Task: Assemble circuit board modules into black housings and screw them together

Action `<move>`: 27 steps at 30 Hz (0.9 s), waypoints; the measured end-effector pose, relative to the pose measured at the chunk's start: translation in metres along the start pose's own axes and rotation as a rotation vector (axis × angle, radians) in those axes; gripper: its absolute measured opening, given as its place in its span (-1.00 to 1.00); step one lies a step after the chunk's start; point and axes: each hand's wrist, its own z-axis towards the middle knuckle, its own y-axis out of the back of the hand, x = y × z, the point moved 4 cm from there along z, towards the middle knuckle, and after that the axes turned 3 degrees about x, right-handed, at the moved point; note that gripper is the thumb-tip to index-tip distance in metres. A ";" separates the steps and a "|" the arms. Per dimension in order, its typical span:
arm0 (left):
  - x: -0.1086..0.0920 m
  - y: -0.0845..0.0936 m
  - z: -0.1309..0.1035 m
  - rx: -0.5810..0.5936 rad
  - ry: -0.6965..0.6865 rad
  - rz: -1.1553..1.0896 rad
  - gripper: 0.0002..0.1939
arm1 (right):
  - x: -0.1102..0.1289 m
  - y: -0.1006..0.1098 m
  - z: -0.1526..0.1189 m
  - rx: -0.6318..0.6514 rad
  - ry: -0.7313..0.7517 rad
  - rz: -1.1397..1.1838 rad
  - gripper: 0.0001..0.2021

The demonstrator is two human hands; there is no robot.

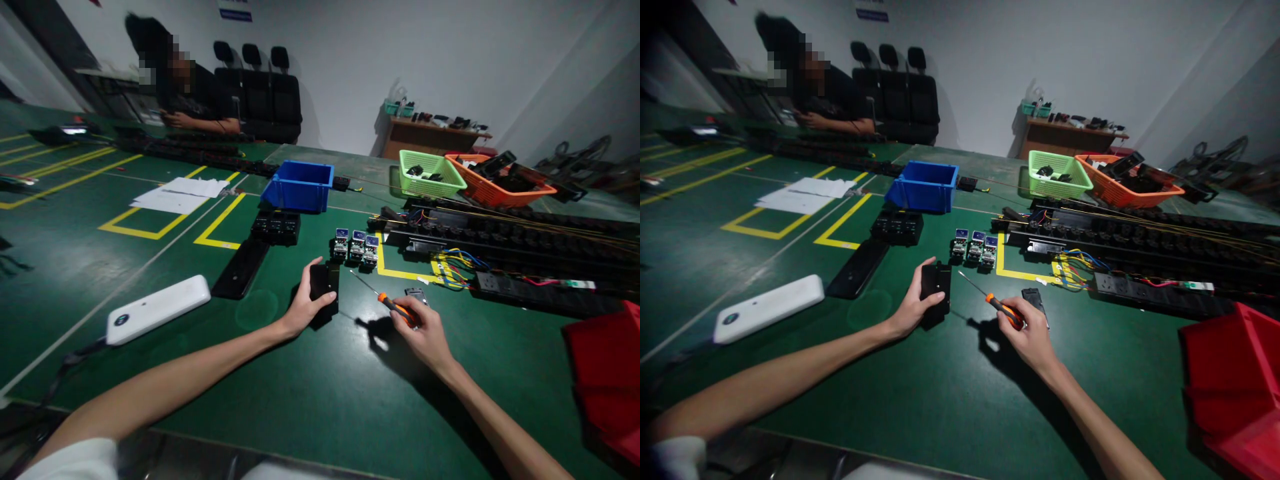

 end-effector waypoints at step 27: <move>-0.010 -0.007 -0.006 0.009 -0.095 0.193 -0.14 | 0.015 -0.003 -0.006 0.026 0.103 0.151 -0.83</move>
